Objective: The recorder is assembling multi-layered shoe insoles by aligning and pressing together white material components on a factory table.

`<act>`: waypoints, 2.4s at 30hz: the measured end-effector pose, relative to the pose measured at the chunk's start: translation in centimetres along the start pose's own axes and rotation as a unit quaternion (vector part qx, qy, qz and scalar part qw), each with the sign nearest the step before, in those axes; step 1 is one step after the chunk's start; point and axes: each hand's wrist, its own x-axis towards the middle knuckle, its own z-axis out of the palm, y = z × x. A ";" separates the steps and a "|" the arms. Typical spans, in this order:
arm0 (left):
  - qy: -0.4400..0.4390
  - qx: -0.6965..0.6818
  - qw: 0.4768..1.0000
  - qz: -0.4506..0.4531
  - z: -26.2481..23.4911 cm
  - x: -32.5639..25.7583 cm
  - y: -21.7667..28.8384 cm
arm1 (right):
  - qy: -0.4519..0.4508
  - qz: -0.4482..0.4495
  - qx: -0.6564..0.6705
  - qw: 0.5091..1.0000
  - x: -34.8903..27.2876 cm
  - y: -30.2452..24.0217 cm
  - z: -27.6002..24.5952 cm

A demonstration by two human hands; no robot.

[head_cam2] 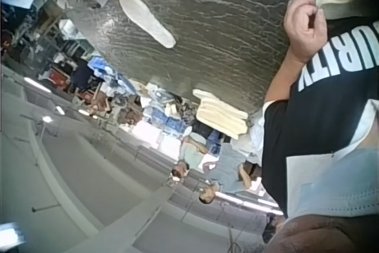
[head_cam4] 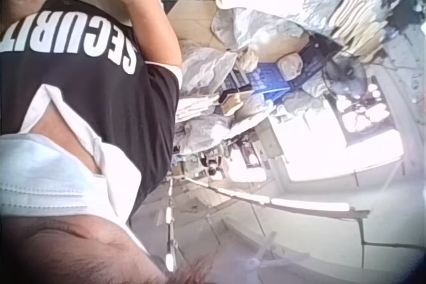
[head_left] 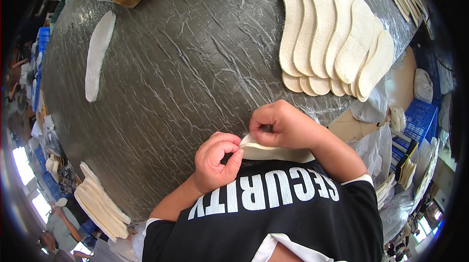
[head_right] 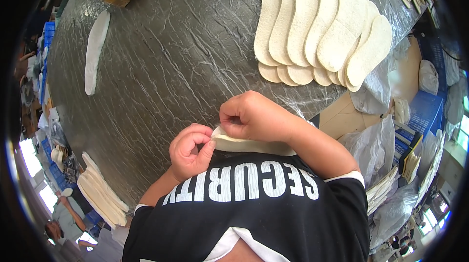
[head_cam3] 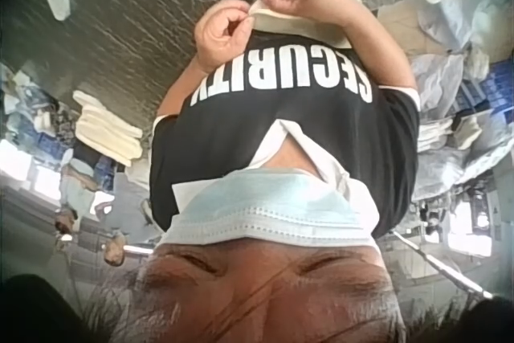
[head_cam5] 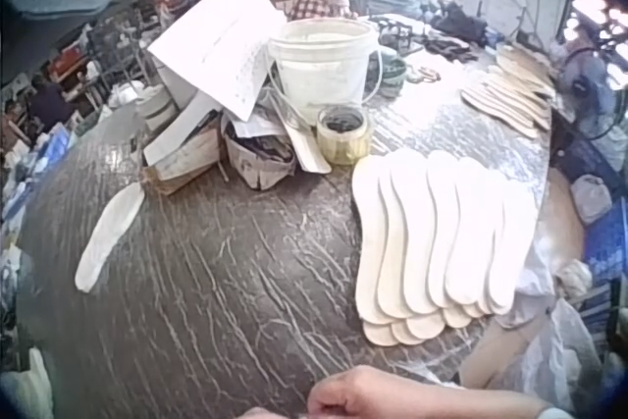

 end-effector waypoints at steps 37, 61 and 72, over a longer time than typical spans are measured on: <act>-0.156 0.041 0.983 0.091 -1.6 3.5 1.0 | -0.065 0.041 -0.068 0.995 -2.4 0.0 0.3; -0.014 -0.189 0.951 -0.244 0.2 -0.6 0.1 | -0.048 -0.031 -0.155 0.986 -2.1 0.9 1.6; -0.011 -0.223 0.954 -0.198 0.0 -1.3 0.0 | -0.045 0.004 -0.159 0.986 -2.1 0.6 1.5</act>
